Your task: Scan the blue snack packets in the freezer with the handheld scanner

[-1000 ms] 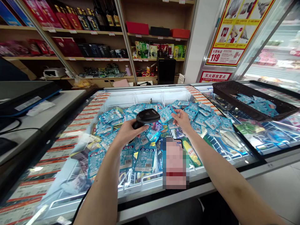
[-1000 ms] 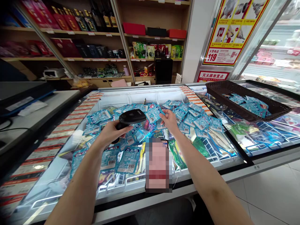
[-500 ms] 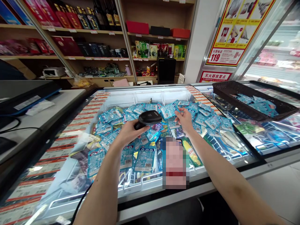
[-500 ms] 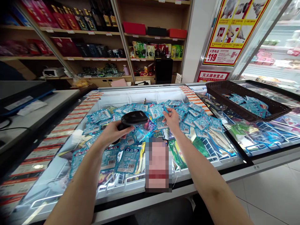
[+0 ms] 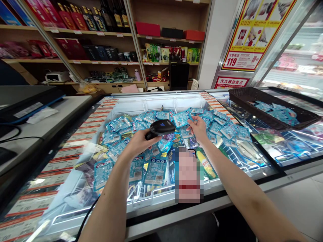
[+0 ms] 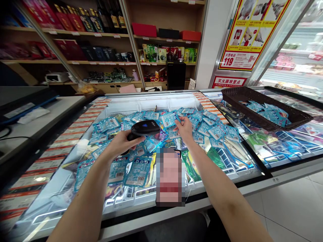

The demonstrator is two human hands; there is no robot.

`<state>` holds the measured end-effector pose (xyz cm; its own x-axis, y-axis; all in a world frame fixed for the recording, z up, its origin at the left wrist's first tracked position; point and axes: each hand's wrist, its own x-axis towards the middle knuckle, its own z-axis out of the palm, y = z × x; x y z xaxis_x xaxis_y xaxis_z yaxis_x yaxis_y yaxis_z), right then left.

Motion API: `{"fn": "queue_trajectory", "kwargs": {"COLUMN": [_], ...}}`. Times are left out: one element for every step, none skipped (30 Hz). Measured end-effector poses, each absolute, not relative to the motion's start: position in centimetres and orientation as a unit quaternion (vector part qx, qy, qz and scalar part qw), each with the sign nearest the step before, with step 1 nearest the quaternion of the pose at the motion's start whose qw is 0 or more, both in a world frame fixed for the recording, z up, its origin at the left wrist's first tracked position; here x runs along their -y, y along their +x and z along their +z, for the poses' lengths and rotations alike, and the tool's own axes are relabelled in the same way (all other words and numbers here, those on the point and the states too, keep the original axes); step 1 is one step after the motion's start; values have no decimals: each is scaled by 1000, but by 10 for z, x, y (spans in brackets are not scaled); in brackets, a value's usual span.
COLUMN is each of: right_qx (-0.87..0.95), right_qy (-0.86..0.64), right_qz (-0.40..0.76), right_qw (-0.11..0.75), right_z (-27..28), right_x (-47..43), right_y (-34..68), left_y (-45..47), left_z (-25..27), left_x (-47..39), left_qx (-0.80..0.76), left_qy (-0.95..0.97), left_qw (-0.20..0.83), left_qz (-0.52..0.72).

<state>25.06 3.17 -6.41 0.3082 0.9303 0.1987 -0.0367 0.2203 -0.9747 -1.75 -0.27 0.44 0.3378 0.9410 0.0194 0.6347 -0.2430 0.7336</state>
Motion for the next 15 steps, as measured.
{"fn": "queue_trajectory", "kwargs": {"right_qx": [452, 455, 457, 460, 463, 467, 473, 480, 489, 498, 503, 503, 496, 486, 473], "right_qy": [-496, -496, -500, -508, -520, -535, -552, -571, -589, -608, -628, -649, -670, -693, -714], "right_qz": [377, 375, 372, 364, 351, 331, 304, 271, 232, 188, 140, 90, 44, 8, -20], "right_qw": [639, 637, 634, 630, 626, 621, 615, 608, 600, 590, 577, 564, 550, 533, 515], "right_z": [-64, -64, -63, -63, -63, -62, -62, -61, -60, -58, -57, -55, -53, -52, -51], "right_x": [-31, -31, -31, -31, -31, -31, -31, -31, -31, -31, -31, -30, -30, -30, -30], "right_y": [250, 249, 249, 249, 249, 251, 253, 256, 261, 266, 273, 280, 287, 294, 300], "left_y": [-17, -17, -17, -17, -17, -18, -18, -18, -19, -19, -20, -21, -22, -23, -24], "left_z": [4, 4, 4, 3, 3, 2, 2, 2, 1, 1, 1, 1, 0, -1, -1], "left_x": [3, 3, 3, 2, 2, 2, 2, 1, 1, 1, 0, -1, -1, -3, -4], "left_qx": [-526, -528, -530, -533, -536, -539, -541, -543, -545, -547, -550, -555, -561, -567, -573], "left_qy": [749, 746, 742, 738, 734, 730, 726, 721, 715, 709, 702, 695, 686, 679, 672], "left_qw": [325, 327, 329, 330, 328, 327, 326, 325, 325, 325, 324, 321, 316, 310, 304], "left_qz": [239, 241, 245, 250, 257, 264, 273, 283, 293, 304, 315, 327, 338, 348, 357]}}
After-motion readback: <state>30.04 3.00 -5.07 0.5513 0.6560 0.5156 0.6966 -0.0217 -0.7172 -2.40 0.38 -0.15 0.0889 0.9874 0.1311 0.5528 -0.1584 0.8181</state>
